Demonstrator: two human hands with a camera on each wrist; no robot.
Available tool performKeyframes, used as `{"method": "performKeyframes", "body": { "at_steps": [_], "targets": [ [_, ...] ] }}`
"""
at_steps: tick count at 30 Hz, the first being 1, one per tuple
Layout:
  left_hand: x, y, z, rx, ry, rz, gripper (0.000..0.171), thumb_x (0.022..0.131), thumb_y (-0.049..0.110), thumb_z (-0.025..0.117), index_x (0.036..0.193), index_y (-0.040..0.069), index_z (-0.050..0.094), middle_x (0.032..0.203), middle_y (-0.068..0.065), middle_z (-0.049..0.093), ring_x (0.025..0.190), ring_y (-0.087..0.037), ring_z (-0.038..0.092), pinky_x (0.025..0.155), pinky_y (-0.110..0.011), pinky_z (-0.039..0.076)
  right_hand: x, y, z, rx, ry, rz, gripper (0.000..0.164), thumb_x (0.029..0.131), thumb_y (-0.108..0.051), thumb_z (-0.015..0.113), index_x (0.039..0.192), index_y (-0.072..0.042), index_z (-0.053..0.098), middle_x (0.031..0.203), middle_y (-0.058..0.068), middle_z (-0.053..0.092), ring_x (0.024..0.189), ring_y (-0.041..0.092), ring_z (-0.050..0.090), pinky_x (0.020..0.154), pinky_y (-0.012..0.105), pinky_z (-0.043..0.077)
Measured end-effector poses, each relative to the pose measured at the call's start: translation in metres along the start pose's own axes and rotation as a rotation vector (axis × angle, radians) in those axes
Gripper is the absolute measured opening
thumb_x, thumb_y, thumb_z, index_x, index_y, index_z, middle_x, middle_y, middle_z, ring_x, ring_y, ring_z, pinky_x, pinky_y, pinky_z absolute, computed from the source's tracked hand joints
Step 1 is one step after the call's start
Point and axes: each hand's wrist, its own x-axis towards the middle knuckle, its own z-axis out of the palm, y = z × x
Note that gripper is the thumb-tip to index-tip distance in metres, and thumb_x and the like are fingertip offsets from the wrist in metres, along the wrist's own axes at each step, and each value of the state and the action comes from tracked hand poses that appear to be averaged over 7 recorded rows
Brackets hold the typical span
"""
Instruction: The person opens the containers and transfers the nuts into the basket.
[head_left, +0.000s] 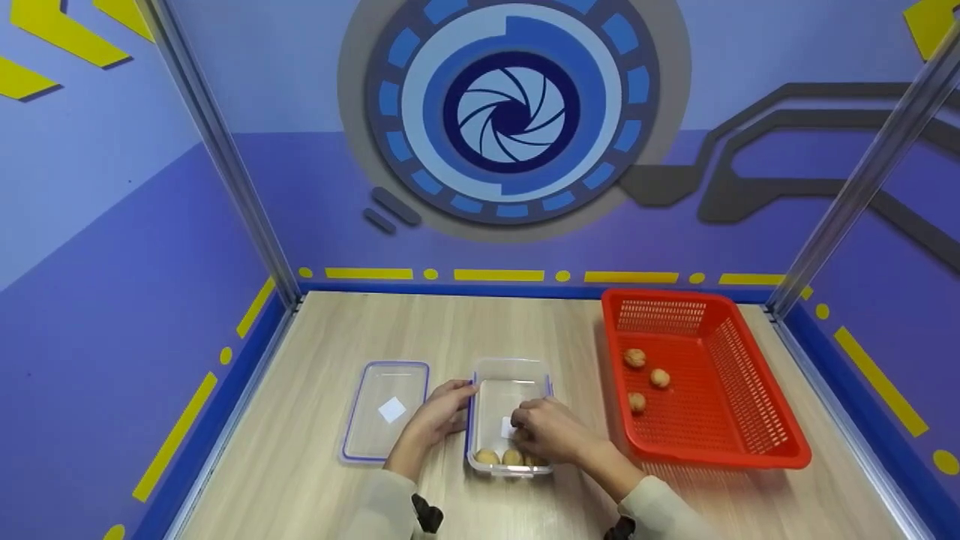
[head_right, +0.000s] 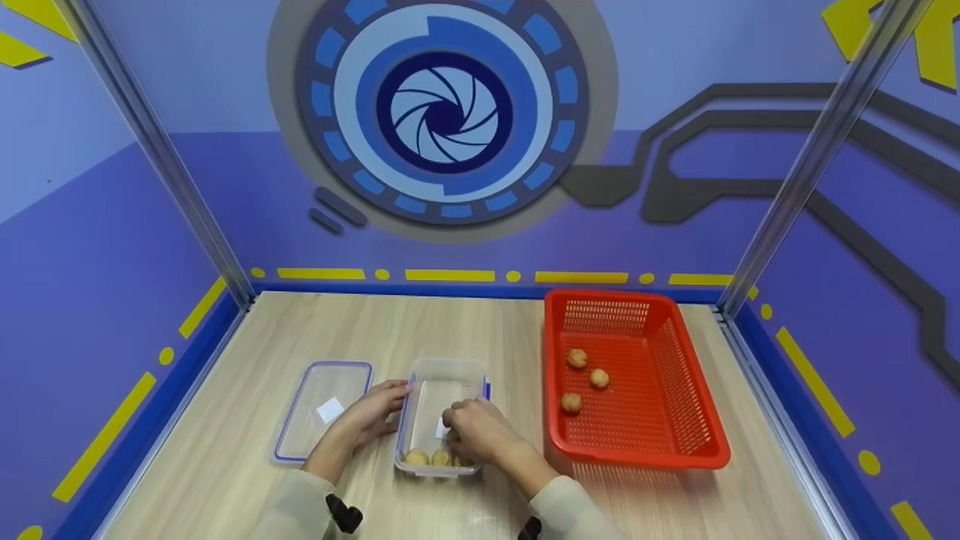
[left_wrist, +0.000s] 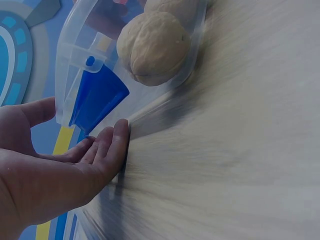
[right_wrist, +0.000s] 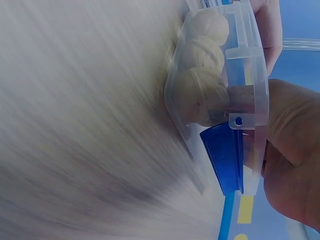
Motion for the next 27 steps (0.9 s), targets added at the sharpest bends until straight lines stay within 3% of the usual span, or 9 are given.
{"method": "performKeyframes", "body": {
  "at_steps": [7,13,19,27],
  "targets": [
    [0.000,0.000,0.001,0.015,0.010,0.000,0.049,0.108,0.027,0.059,0.144,-0.004,0.047,0.145,-0.028,0.057,0.132,-0.040,0.059,0.101,-0.051,0.056,-0.002,0.002,0.001,0.043,0.031,-0.011,0.016,0.084,-0.014,0.086,0.094,-0.008,0.075,0.087,-0.001,0.070,0.077,0.013,0.065,0.071,0.038,0.055],
    [0.000,-0.001,0.001,0.028,0.022,-0.002,0.050,0.108,0.026,0.059,0.145,-0.004,0.048,0.144,-0.027,0.059,0.130,-0.039,0.061,0.099,-0.049,0.058,-0.001,0.001,-0.004,0.146,0.043,0.003,0.012,0.088,-0.008,0.082,0.097,-0.006,0.075,0.090,0.002,0.071,0.079,0.011,0.064,0.071,0.033,0.058],
    [0.000,-0.001,0.001,0.022,0.019,0.002,0.051,0.108,0.026,0.059,0.146,-0.005,0.046,0.143,-0.028,0.059,0.130,-0.040,0.061,0.099,-0.048,0.058,-0.001,0.004,-0.021,0.271,0.100,0.037,0.015,0.087,0.000,0.081,0.100,-0.004,0.073,0.097,0.006,0.072,0.090,0.017,0.069,0.081,0.036,0.061],
    [0.008,-0.007,-0.002,0.006,0.016,0.007,0.051,0.106,0.027,0.060,0.145,-0.004,0.047,0.140,-0.027,0.061,0.122,-0.035,0.067,0.097,-0.046,0.059,-0.007,0.020,-0.055,0.326,0.169,0.092,0.012,0.093,-0.002,0.079,0.103,-0.005,0.073,0.096,0.005,0.072,0.089,0.018,0.072,0.081,0.040,0.063]
  ]
}}
